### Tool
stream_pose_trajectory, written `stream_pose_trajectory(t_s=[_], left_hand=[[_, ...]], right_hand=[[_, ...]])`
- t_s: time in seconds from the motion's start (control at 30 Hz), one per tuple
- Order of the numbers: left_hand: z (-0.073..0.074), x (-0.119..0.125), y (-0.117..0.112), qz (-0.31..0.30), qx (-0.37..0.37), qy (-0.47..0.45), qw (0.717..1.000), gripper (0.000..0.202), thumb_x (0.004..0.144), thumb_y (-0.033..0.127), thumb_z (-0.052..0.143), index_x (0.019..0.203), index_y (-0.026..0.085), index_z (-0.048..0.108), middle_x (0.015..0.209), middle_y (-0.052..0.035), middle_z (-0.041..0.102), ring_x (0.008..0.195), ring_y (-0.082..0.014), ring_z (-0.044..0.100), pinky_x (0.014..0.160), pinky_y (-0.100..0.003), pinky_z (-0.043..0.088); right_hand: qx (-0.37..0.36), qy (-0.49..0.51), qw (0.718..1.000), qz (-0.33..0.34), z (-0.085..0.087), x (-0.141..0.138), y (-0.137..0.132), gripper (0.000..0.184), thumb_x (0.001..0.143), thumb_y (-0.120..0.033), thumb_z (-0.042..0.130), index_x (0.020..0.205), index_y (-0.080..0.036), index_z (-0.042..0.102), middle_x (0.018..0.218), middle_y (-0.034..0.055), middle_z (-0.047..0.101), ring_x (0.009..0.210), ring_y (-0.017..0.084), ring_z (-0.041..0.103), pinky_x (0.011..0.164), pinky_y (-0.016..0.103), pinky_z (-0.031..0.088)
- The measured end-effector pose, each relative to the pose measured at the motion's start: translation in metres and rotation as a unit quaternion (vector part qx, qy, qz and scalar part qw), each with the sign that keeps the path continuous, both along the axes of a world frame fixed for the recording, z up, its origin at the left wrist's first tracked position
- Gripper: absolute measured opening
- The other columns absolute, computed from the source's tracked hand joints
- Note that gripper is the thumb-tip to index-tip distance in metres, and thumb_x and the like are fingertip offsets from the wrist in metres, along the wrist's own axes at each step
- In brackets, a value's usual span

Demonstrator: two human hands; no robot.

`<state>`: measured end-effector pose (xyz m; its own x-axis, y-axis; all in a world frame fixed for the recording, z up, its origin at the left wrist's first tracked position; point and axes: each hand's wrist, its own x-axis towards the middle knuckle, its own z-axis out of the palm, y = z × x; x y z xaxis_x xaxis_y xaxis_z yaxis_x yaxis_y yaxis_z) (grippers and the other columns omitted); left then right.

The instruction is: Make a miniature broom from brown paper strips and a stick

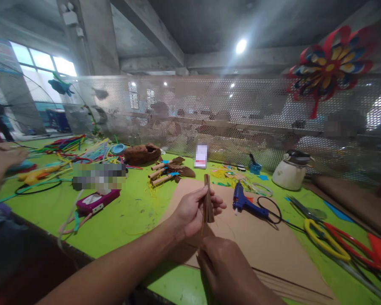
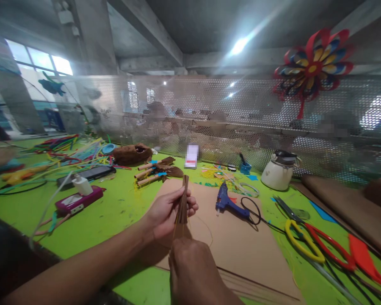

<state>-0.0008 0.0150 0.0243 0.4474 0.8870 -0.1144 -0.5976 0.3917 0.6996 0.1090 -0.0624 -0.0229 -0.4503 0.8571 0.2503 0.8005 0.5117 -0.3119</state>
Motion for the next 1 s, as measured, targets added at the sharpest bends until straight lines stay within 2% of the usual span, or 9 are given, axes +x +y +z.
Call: stream_pose_trajectory(t_s=[0.2,0.37,0.53,0.73,0.9,1.0], left_hand=[[0.0,-0.003,0.001,-0.023,0.011,0.019,0.999,0.025,0.092,0.027,0.037,0.081,0.011,0.054,0.062,-0.0071,0.062,0.059,-0.0168,0.064,0.054,-0.023,0.047],[-0.004,-0.005,0.002,-0.055,0.035,-0.001,0.998,0.027,0.092,0.029,0.037,0.084,0.011,0.054,0.059,-0.0069,0.061,0.055,-0.0159,0.062,0.05,-0.022,0.044],[-0.003,-0.005,0.0,-0.074,0.051,-0.008,0.996,0.027,0.092,0.03,0.037,0.082,0.011,0.054,0.06,-0.0072,0.061,0.057,-0.0169,0.062,0.051,-0.021,0.042],[-0.004,-0.005,-0.001,-0.085,0.069,-0.01,0.994,0.023,0.09,0.029,0.04,0.08,0.013,0.053,0.058,-0.0062,0.058,0.05,-0.0142,0.056,0.044,-0.019,0.035],[-0.006,-0.004,-0.002,-0.063,0.075,0.005,0.995,0.021,0.088,0.031,0.044,0.079,0.014,0.051,0.05,0.0002,0.049,0.037,-0.0072,0.04,0.039,-0.016,0.022],[-0.008,-0.002,-0.003,-0.039,0.072,0.024,0.996,0.021,0.088,0.033,0.045,0.079,0.014,0.049,0.05,0.0017,0.046,0.038,-0.0061,0.039,0.039,-0.016,0.019]], right_hand=[[0.009,-0.016,0.999,0.048,0.006,0.003,-0.001,0.021,0.083,-0.017,0.047,0.065,-0.017,0.058,0.064,0.0037,0.067,0.055,0.011,0.056,0.049,0.025,0.022],[0.006,-0.065,0.995,0.07,0.004,0.002,-0.001,0.017,0.076,-0.014,0.055,0.062,-0.017,0.063,0.062,0.0038,0.07,0.052,0.011,0.059,0.048,0.025,0.021],[-0.008,-0.114,0.991,0.068,0.006,-0.003,0.0,0.012,0.074,-0.019,0.06,0.066,-0.017,0.069,0.066,0.0054,0.072,0.053,0.015,0.063,0.046,0.027,0.02],[-0.069,-0.196,0.977,0.049,0.022,-0.015,-0.002,0.013,0.073,-0.018,0.06,0.075,-0.017,0.073,0.073,0.0087,0.073,0.055,0.017,0.064,0.042,0.026,0.019],[-0.085,-0.201,0.975,0.039,0.021,-0.023,0.001,0.011,0.071,-0.016,0.061,0.067,-0.017,0.071,0.067,0.0098,0.072,0.053,0.021,0.066,0.038,0.025,0.02],[-0.094,-0.194,0.976,0.034,0.017,-0.027,0.003,0.01,0.069,-0.014,0.06,0.068,-0.015,0.07,0.067,0.011,0.072,0.056,0.024,0.068,0.039,0.024,0.026]])
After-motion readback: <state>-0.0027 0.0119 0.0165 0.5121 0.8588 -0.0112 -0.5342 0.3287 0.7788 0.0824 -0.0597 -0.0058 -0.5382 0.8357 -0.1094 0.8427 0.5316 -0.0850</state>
